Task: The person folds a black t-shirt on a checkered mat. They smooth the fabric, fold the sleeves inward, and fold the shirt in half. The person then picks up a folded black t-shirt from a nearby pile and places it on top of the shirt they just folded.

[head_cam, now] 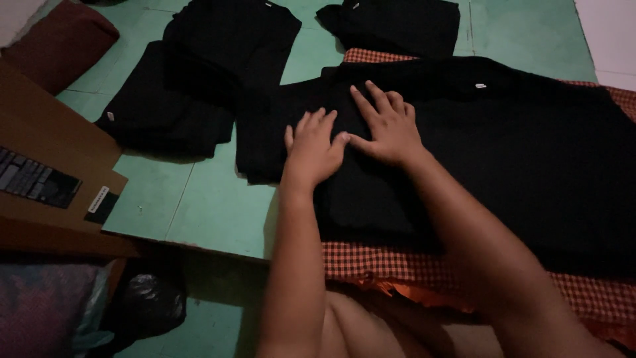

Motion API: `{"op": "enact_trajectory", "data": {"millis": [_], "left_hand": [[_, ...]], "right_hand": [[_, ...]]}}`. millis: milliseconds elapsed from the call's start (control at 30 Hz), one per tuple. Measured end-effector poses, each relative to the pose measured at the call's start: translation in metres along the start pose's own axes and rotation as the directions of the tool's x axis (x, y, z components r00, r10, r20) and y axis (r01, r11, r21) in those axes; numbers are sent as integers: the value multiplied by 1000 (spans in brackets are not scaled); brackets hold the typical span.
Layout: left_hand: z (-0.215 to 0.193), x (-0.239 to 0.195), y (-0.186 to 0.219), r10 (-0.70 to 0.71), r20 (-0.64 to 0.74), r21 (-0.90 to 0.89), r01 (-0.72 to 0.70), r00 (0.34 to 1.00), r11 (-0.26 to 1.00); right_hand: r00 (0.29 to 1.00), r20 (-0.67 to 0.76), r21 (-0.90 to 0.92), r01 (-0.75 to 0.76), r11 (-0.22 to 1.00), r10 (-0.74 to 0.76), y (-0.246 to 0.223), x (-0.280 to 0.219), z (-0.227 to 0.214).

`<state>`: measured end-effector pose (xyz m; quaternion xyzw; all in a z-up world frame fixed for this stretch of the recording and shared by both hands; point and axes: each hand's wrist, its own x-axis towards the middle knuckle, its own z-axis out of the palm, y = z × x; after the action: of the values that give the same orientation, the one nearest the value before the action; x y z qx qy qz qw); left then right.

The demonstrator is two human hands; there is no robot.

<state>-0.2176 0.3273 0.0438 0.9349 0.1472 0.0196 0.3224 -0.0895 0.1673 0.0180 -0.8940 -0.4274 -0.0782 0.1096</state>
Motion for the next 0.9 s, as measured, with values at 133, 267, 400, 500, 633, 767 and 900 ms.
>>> {"op": "enact_trajectory", "data": {"millis": [133, 267, 400, 500, 633, 767, 900], "left_hand": [[-13, -30, 30, -55, 103, -10, 56, 993, 998], [-13, -56, 67, 44, 20, 142, -46, 999, 989], [1, -73, 107, 303, -18, 98, -300, 953, 949], [48, -59, 102, 360, -58, 240, -337, 931, 910], [79, -51, 90, 349, -23, 359, -318, 937, 877], [80, -54, 86, 363, -59, 488, -290, 930, 823], [75, -54, 89, 322, -4, 519, -273, 947, 810]], "right_hand": [[996, -63, 228, 79, 970, -66, 12, -13, -23], [963, -211, 53, 186, 981, -171, 20, -66, -70], [979, -147, -107, 122, 987, -138, 63, -138, -99], [994, -41, -113, -102, 988, 98, 104, -187, -120], [987, -47, -183, -162, 970, 156, 168, -245, -115], [993, -39, -334, -121, 935, 115, 201, -277, -101], [988, -41, -329, -154, 932, 149, 197, -276, -100]]}}
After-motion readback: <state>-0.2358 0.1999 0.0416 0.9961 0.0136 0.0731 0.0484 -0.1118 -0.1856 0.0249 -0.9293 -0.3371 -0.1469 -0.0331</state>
